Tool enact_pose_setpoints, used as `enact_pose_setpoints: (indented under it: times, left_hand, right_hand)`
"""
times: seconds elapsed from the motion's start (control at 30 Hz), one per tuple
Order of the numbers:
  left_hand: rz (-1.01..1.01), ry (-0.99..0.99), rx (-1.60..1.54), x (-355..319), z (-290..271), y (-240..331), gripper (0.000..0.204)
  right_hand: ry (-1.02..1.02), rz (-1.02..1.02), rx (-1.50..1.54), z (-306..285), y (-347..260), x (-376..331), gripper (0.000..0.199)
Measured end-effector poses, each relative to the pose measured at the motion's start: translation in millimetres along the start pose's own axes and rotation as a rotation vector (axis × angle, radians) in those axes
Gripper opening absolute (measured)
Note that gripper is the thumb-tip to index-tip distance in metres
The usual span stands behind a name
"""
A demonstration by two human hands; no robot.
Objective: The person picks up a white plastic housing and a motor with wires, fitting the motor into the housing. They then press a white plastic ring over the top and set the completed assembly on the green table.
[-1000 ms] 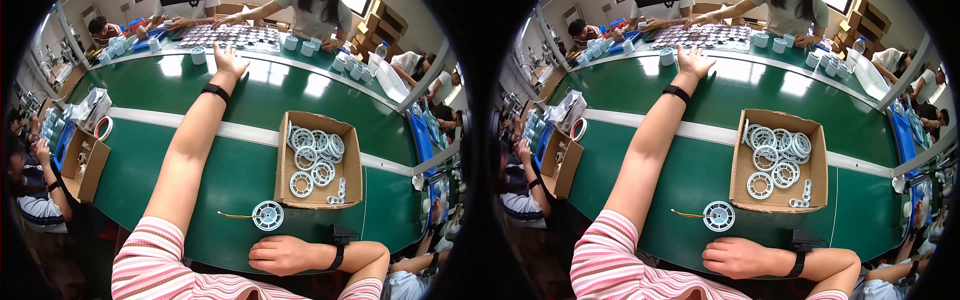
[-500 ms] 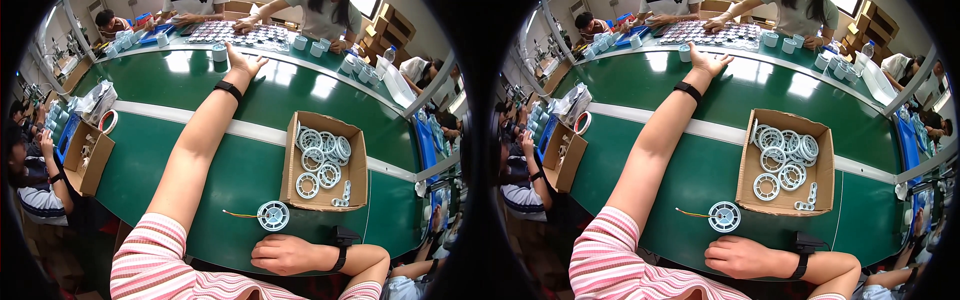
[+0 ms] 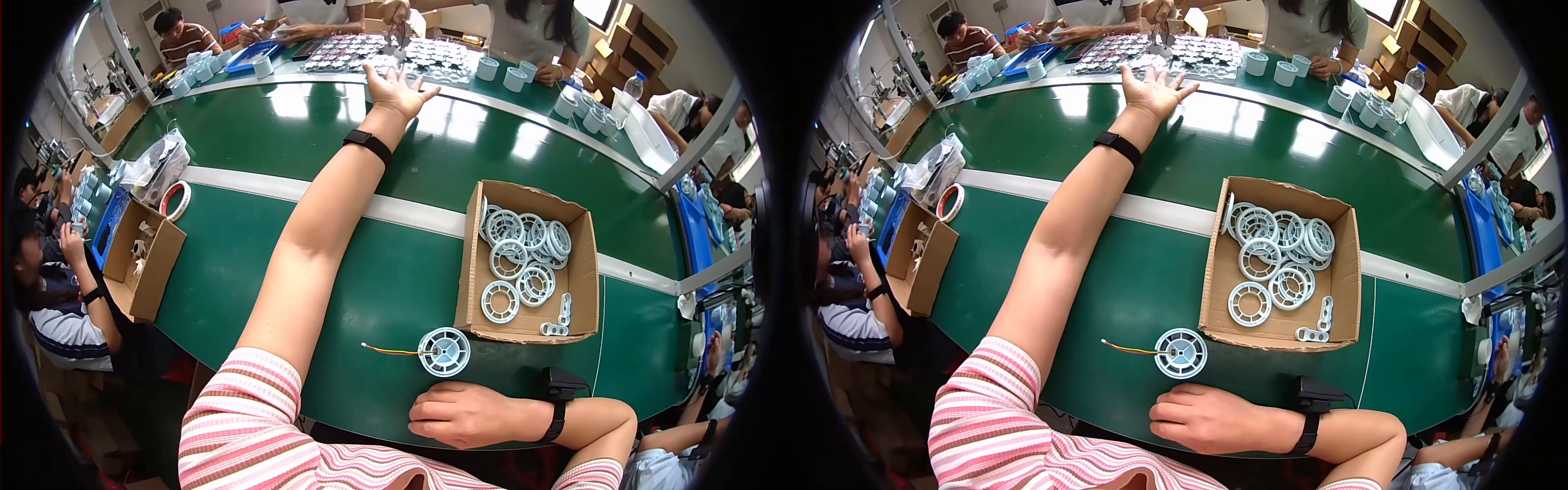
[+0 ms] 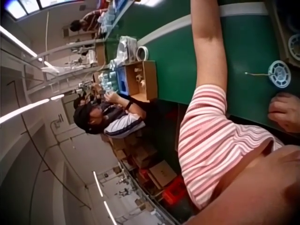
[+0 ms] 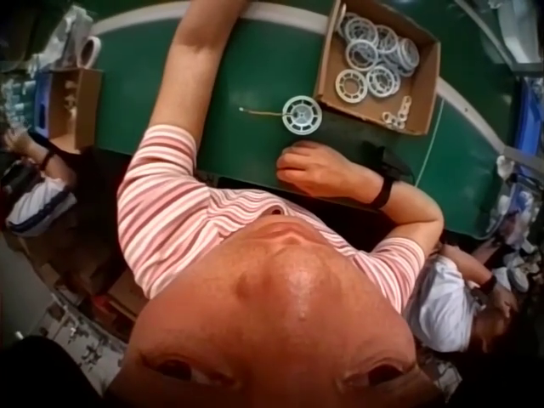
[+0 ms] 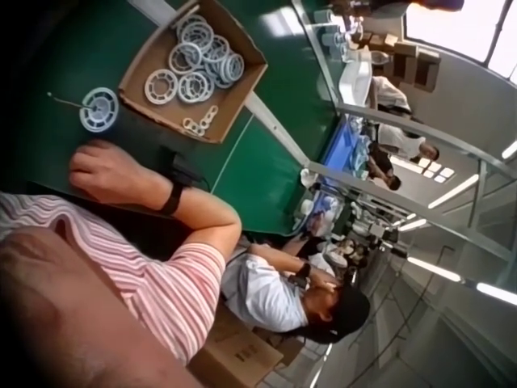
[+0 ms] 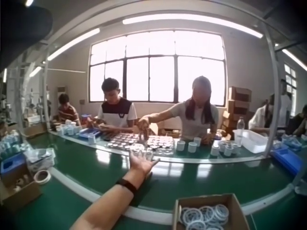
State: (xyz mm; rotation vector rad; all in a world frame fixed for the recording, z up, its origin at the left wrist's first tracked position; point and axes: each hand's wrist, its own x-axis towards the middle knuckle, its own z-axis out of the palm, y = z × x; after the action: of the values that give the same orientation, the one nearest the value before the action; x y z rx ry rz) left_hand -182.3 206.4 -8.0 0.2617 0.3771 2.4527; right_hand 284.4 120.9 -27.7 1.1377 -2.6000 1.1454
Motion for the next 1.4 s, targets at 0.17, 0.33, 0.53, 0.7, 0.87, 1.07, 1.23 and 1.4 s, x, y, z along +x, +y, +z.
enact_pose_setpoints:
  times: [0.17,0.33,0.53,0.7,0.87,1.07,1.23,1.4]
  left_hand:
    - [-0.081,0.067,-0.117,-3.9,9.2,2.5,0.101]
    - [-0.103,0.086,-0.168,-5.1,15.5,-3.9,0.102]
    - [-0.013,-0.142,-0.106,-0.9,11.6,1.3,0.087]
    - [0.006,-0.261,-0.175,-11.9,12.4,6.3,0.077]
    - [-0.202,-0.153,-0.275,-45.1,19.0,5.0,0.064]
    - [-0.224,-0.011,-0.145,-99.8,20.6,15.9,0.063]
    - [-0.573,-0.054,-0.137,-153.4,3.1,54.4,0.057]
    - [-0.743,-0.121,0.459,-200.0,-23.1,99.2,0.044]
  right_hand:
    - [0.0,0.003,0.007,-1.9,-1.2,1.3,0.027]
    - [-0.028,0.007,-0.02,0.4,0.7,-0.5,0.028]
    - [-0.029,0.002,-0.031,-0.4,-0.2,0.2,0.026]
    - [0.015,-0.033,-0.059,-0.4,-1.2,3.9,0.022]
    - [0.013,-0.036,-0.11,1.6,2.5,-0.6,0.024]
    - [0.034,-0.042,-0.122,3.5,0.6,2.5,0.023]
    - [0.07,-0.029,-0.119,4.2,-3.0,0.3,0.023]
    - [0.076,-0.039,-0.097,2.8,-2.0,3.1,0.024]
